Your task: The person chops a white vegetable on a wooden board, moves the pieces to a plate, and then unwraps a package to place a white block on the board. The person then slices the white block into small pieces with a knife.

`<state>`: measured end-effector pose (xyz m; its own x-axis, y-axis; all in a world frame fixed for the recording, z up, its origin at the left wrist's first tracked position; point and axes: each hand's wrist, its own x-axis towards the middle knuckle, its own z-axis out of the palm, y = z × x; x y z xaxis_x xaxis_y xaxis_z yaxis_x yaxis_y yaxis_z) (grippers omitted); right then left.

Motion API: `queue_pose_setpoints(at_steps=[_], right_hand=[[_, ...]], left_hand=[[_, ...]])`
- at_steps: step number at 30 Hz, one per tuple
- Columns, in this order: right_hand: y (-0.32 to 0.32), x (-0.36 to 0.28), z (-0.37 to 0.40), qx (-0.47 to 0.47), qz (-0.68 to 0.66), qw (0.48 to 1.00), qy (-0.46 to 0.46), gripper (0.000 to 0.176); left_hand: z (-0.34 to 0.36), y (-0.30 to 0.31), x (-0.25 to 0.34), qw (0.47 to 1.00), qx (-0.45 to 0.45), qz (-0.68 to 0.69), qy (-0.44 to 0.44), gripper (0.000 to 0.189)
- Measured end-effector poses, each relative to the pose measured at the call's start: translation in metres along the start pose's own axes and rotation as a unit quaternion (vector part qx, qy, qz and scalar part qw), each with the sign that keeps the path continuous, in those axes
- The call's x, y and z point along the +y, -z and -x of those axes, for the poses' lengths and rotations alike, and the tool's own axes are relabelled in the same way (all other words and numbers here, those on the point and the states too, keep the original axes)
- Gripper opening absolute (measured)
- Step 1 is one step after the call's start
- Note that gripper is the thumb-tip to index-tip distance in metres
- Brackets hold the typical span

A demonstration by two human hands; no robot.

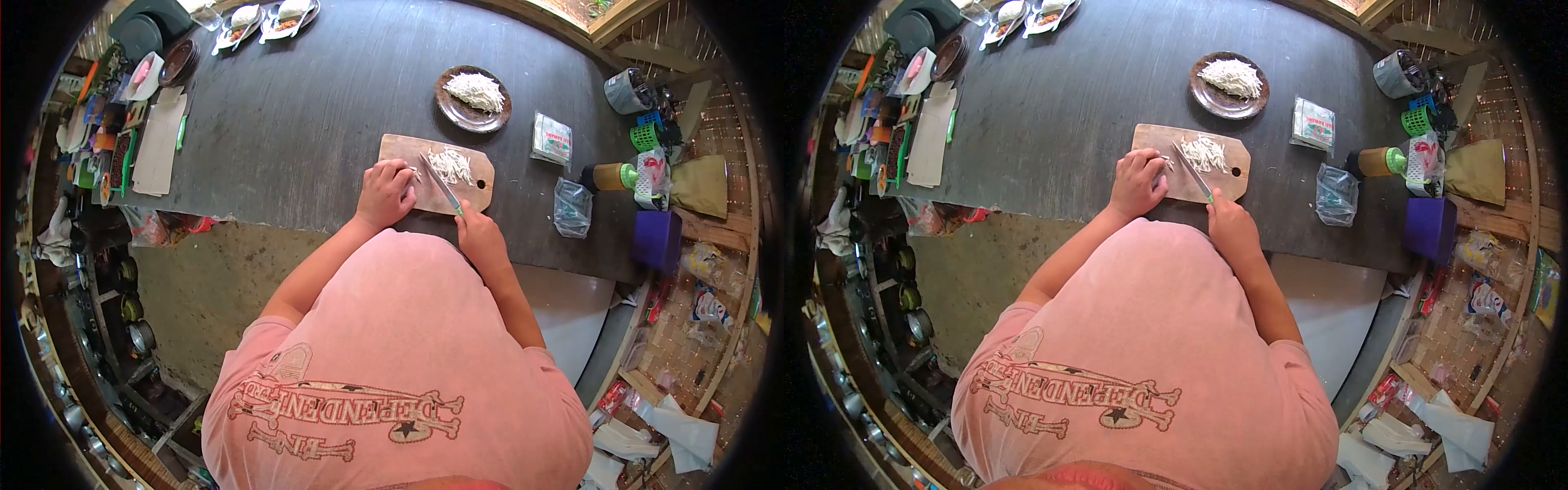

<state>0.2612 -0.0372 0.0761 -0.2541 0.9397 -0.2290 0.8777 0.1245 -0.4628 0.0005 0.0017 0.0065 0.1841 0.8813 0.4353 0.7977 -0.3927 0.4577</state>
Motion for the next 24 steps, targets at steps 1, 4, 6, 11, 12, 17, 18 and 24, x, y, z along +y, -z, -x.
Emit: queue_pose_setpoints(at_steps=[1, 4, 6, 11, 12, 17, 18, 24], right_hand=[[-0.001, 0.002, 0.001, 0.011, -0.019, 1.0, 0.007, 0.04], [-0.001, 0.004, 0.007, 0.035, -0.046, 0.998, 0.023, 0.039], [0.001, 0.003, 0.011, 0.049, -0.056, 0.997, 0.033, 0.039], [-0.001, 0.005, 0.017, 0.038, -0.067, 0.997, 0.028, 0.038], [-0.003, 0.006, 0.018, 0.038, -0.066, 0.997, 0.028, 0.038], [-0.004, 0.003, 0.017, 0.027, -0.065, 0.997, 0.031, 0.035], [-0.005, 0.004, 0.016, 0.027, -0.065, 0.997, 0.031, 0.035], [-0.01, 0.002, 0.014, 0.012, -0.035, 0.999, 0.03, 0.035]], left_hand=[[0.0, 0.0, -0.001, 1.0, -0.006, -0.003, -0.002, 0.033], [-0.001, 0.003, 0.002, 1.0, -0.008, -0.008, -0.008, 0.032], [-0.001, 0.003, 0.003, 1.0, -0.004, -0.01, -0.012, 0.031], [0.001, 0.001, -0.002, 0.999, 0.002, 0.006, -0.037, 0.03], [0.001, 0.001, -0.002, 0.999, 0.002, 0.006, -0.038, 0.03], [0.0, 0.001, -0.002, 0.999, -0.004, 0.008, -0.045, 0.025], [0.001, 0.001, -0.002, 0.999, -0.004, 0.008, -0.046, 0.025], [0.004, -0.001, -0.005, 0.999, 0.001, 0.022, -0.043, 0.026]])
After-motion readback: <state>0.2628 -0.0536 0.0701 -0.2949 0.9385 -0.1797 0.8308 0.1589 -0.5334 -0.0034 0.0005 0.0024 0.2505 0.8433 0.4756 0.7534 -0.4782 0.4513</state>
